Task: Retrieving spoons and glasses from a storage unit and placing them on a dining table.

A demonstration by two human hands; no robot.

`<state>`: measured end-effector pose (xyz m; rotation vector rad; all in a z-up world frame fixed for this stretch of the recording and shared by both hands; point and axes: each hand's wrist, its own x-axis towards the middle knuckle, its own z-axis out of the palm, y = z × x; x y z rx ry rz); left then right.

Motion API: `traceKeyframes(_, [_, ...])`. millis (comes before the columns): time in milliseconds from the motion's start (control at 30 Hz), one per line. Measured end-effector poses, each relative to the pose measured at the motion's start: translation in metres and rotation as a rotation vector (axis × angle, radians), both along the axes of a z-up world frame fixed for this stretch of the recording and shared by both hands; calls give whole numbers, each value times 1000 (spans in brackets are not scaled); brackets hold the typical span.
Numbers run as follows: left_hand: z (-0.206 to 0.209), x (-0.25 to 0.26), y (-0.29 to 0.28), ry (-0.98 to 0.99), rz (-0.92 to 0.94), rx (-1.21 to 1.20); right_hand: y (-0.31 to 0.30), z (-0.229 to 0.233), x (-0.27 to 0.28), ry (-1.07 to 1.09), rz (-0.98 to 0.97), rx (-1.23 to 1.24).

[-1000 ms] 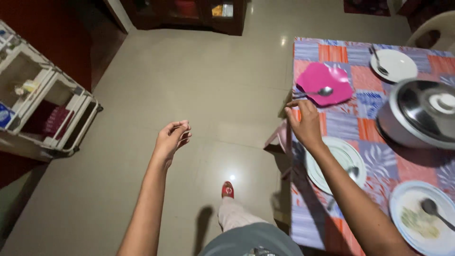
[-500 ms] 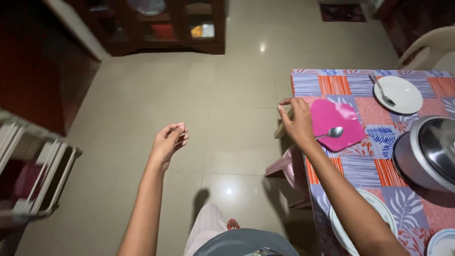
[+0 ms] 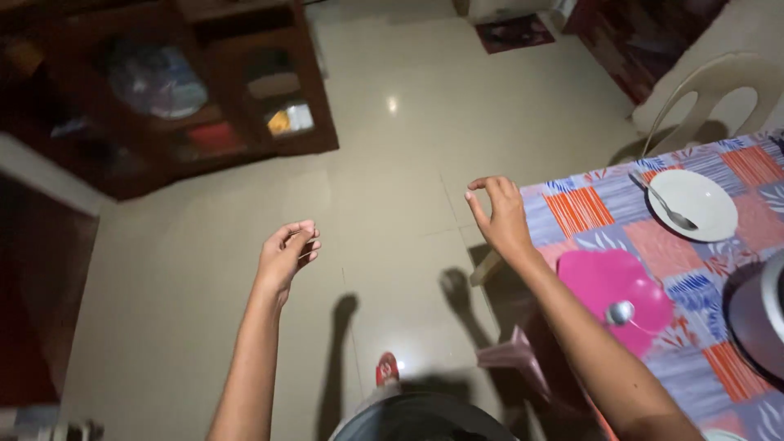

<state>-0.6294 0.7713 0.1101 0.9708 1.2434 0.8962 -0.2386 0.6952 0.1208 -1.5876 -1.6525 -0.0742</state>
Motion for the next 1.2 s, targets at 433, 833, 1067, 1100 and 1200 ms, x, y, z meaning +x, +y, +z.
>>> traceKeyframes(433, [-43,109,274,87,-197,223,202,-5,52,3,-156,-56])
traceKeyframes(833, [17,279,499,827,-220,913,456,0,175,-156,-188,-214])
traceKeyframes(1067, [4,351,630,980,-253,870,601,-30,243,-347,-172,-163])
traceKeyframes(1100, [-3,361,655,1034,-268,865,625,-41,257,-410,-160,-91])
traceKeyframes(1200, [1,387,717,975,-251,860,685,-33,274,-450,-186,-101])
